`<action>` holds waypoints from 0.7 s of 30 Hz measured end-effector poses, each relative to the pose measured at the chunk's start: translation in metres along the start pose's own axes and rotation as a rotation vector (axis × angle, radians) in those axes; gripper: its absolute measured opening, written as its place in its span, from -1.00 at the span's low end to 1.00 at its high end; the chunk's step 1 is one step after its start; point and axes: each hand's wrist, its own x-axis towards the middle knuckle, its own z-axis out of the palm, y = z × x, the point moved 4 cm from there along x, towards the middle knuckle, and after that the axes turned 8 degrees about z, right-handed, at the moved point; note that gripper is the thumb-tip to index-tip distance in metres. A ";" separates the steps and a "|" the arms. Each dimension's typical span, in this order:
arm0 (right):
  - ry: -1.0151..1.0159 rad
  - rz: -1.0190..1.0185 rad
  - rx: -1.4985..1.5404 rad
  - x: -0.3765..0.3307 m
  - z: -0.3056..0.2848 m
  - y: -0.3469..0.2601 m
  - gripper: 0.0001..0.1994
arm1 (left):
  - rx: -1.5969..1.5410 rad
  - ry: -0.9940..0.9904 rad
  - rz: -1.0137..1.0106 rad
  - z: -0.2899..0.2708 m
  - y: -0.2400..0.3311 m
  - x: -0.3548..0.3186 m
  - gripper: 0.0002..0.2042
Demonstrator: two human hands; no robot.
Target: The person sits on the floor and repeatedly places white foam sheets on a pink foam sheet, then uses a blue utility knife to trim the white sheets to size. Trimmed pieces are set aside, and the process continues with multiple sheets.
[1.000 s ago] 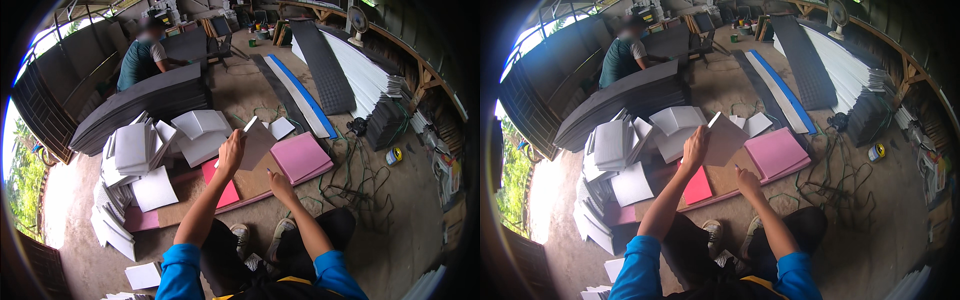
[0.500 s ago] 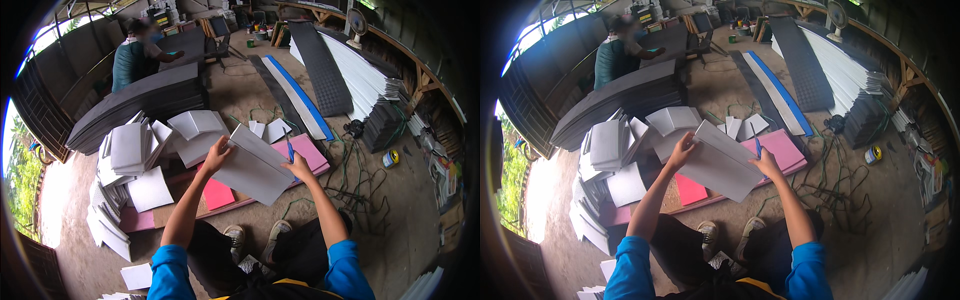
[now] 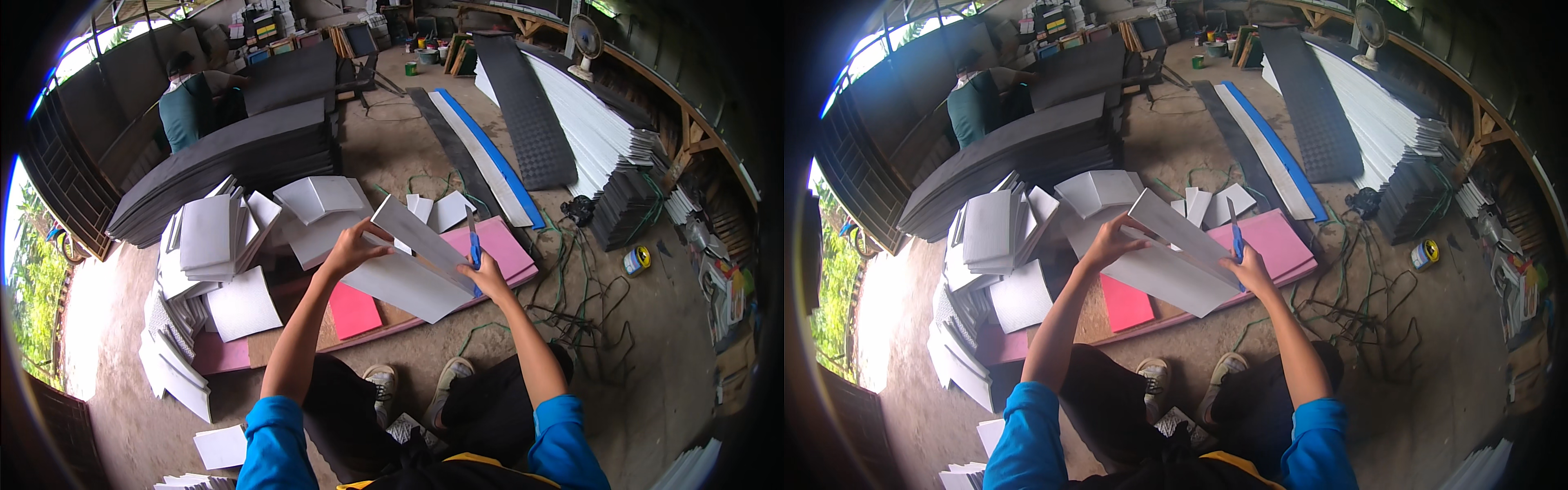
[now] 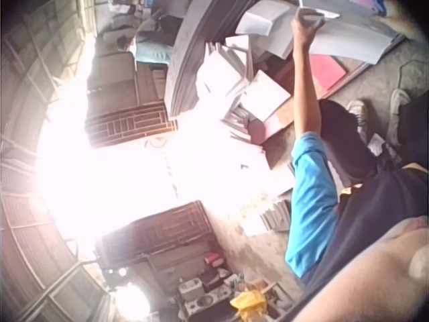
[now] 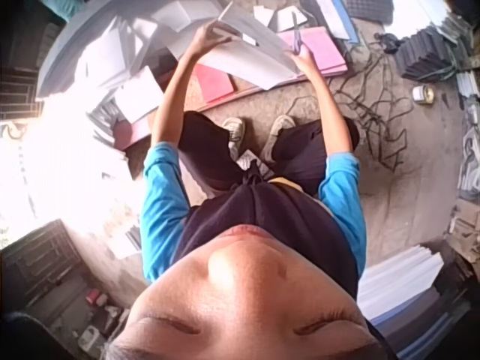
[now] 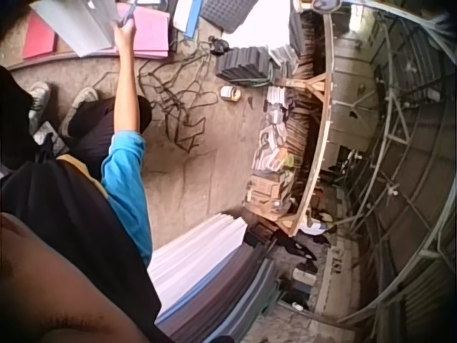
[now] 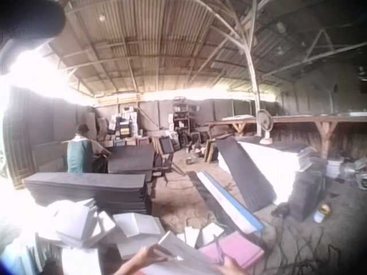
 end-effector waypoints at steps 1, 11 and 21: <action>-0.001 -0.013 0.001 0.001 -0.001 0.002 -0.64 | -0.029 0.006 -0.071 0.003 -0.002 0.000 -0.62; 0.401 -0.559 -0.723 -0.031 0.005 -0.074 -0.72 | 0.259 0.285 -0.129 -0.006 -0.004 -0.003 -0.72; 0.217 -0.285 -1.013 -0.025 0.017 -0.063 -0.65 | 0.457 0.502 0.005 -0.005 0.019 0.002 -0.82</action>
